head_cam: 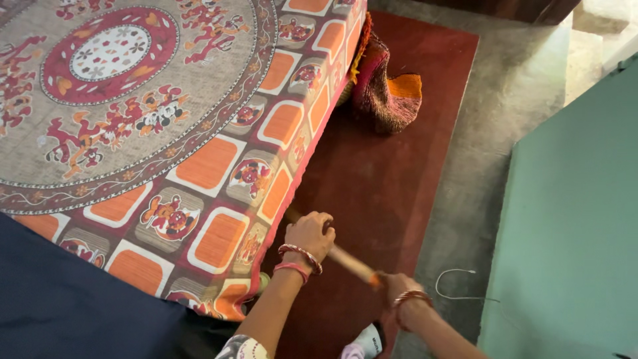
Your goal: The person cleans a round woven doormat by hand and using a broom stick, then folds it.
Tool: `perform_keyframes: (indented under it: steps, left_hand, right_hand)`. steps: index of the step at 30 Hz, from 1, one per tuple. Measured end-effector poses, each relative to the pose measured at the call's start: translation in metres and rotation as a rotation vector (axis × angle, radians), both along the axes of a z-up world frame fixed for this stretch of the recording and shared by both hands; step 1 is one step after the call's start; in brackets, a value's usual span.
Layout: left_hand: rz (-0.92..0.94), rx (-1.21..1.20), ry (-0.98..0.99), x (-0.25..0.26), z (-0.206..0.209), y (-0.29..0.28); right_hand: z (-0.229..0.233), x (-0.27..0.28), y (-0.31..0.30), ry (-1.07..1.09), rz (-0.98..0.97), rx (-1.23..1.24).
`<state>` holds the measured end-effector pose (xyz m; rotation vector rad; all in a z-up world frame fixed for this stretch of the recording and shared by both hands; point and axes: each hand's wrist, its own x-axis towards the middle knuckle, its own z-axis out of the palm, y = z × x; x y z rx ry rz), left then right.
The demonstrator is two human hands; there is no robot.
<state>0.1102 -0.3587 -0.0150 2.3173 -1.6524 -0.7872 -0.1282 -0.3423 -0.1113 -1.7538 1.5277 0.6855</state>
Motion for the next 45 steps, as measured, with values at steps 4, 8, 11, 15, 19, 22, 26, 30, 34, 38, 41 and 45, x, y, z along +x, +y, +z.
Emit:
perform_keyframes:
  steps: [4, 8, 11, 15, 19, 22, 26, 30, 34, 38, 41, 45]
  left_hand:
    - [0.002, 0.002, -0.020, 0.002, 0.002, -0.023]
    - [0.031, -0.029, -0.026, 0.011, -0.003, -0.036]
    - [0.046, -0.057, -0.016, 0.017, -0.008, -0.040]
    - [0.055, -0.058, -0.025, 0.019, -0.012, -0.044]
    - [0.068, -0.033, -0.022, 0.016, -0.010, -0.052]
    - [0.060, -0.038, -0.015, 0.011, -0.011, -0.060]
    - [0.039, -0.042, -0.001, 0.010, -0.015, -0.071]
    - [0.026, -0.060, -0.025, 0.017, -0.013, -0.079]
    - [0.042, -0.050, -0.054, 0.034, -0.008, -0.089]
    - [0.042, -0.025, -0.056, 0.047, -0.010, -0.103]
    - [0.010, -0.030, -0.032, 0.051, -0.014, -0.125]
    - [-0.064, -0.083, -0.029, 0.057, -0.018, -0.145]
  right_hand:
    - [0.024, 0.045, -0.010, -0.028, 0.279, 0.006]
    - [-0.015, 0.034, -0.039, 0.046, 0.176, 0.020]
    - [-0.053, -0.014, -0.073, 0.122, 0.007, -0.011]
    - [-0.070, -0.061, -0.123, 0.199, -0.294, -0.033]
    - [-0.064, -0.071, -0.141, 0.121, -0.532, -0.050]
    - [-0.064, -0.070, -0.116, 0.126, -0.227, -0.203]
    - [-0.051, -0.028, -0.094, 0.184, 0.411, -0.120]
    - [-0.010, 0.046, -0.070, 0.038, 0.399, 0.073]
    - [-0.004, 0.082, -0.074, 0.006, 0.346, 0.118]
    - [-0.038, 0.061, -0.104, 0.005, -0.049, 0.088]
    - [-0.079, 0.026, -0.137, 0.115, -0.161, 0.032]
    - [-0.107, -0.020, -0.179, 0.167, -0.409, 0.007]
